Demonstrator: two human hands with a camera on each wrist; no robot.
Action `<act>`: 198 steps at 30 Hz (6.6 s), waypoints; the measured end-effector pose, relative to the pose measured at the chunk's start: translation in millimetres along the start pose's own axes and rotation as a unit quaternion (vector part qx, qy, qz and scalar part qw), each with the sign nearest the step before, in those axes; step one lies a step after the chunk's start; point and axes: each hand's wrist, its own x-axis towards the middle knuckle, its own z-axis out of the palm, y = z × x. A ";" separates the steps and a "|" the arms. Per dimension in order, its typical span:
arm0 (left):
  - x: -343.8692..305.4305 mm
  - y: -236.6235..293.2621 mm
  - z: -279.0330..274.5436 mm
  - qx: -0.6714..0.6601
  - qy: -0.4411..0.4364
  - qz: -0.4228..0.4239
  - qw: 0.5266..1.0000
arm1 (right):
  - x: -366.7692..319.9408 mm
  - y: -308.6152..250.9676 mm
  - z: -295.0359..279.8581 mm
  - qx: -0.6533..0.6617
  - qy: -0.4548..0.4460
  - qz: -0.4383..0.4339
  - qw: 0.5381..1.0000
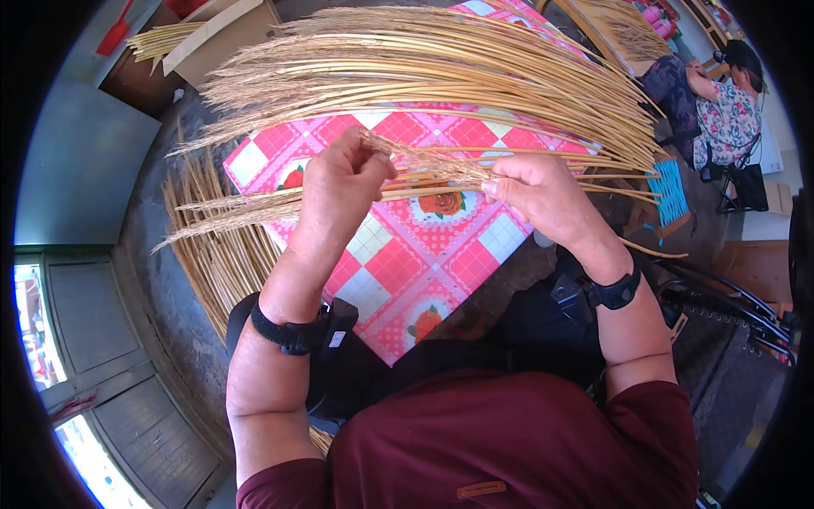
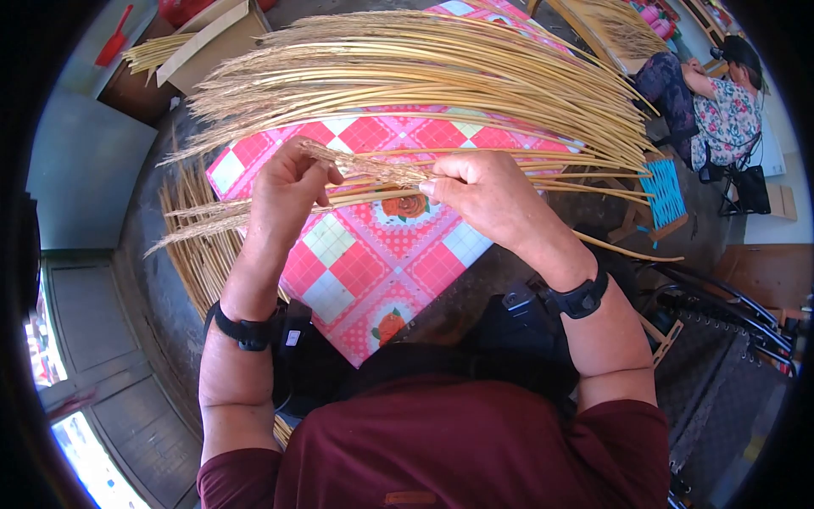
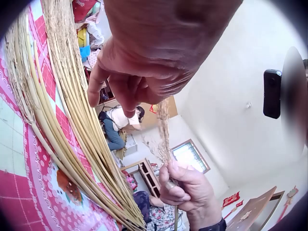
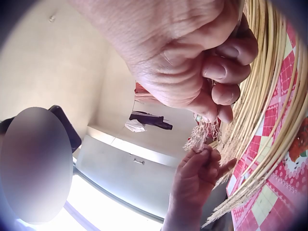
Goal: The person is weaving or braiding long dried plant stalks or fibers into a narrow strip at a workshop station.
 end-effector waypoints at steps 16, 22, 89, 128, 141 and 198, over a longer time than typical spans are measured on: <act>1.9 8.7 -20.4 -0.185 -0.112 -0.017 0.976 | -2.4 3.0 -8.0 -0.032 0.014 -0.009 0.999; 2.1 4.3 -19.1 -0.169 -0.146 -0.029 0.974 | -1.1 2.7 -6.6 -0.017 0.008 0.004 1.000; -4.4 1.6 0.4 -0.096 -0.093 -0.008 0.991 | -4.8 4.7 -5.3 -0.020 0.003 -0.021 1.000; 9.2 -3.7 -15.3 -0.083 0.035 0.035 0.995 | -7.1 10.3 -6.7 -0.013 0.004 -0.022 1.000; -11.1 -4.5 13.5 -0.268 -0.098 -0.017 0.958 | -4.0 6.8 -4.4 -0.034 0.022 -0.030 0.999; 1.3 -11.9 11.7 -0.177 -0.162 -0.081 0.967 | -0.6 6.0 -15.5 0.094 -0.057 0.059 0.992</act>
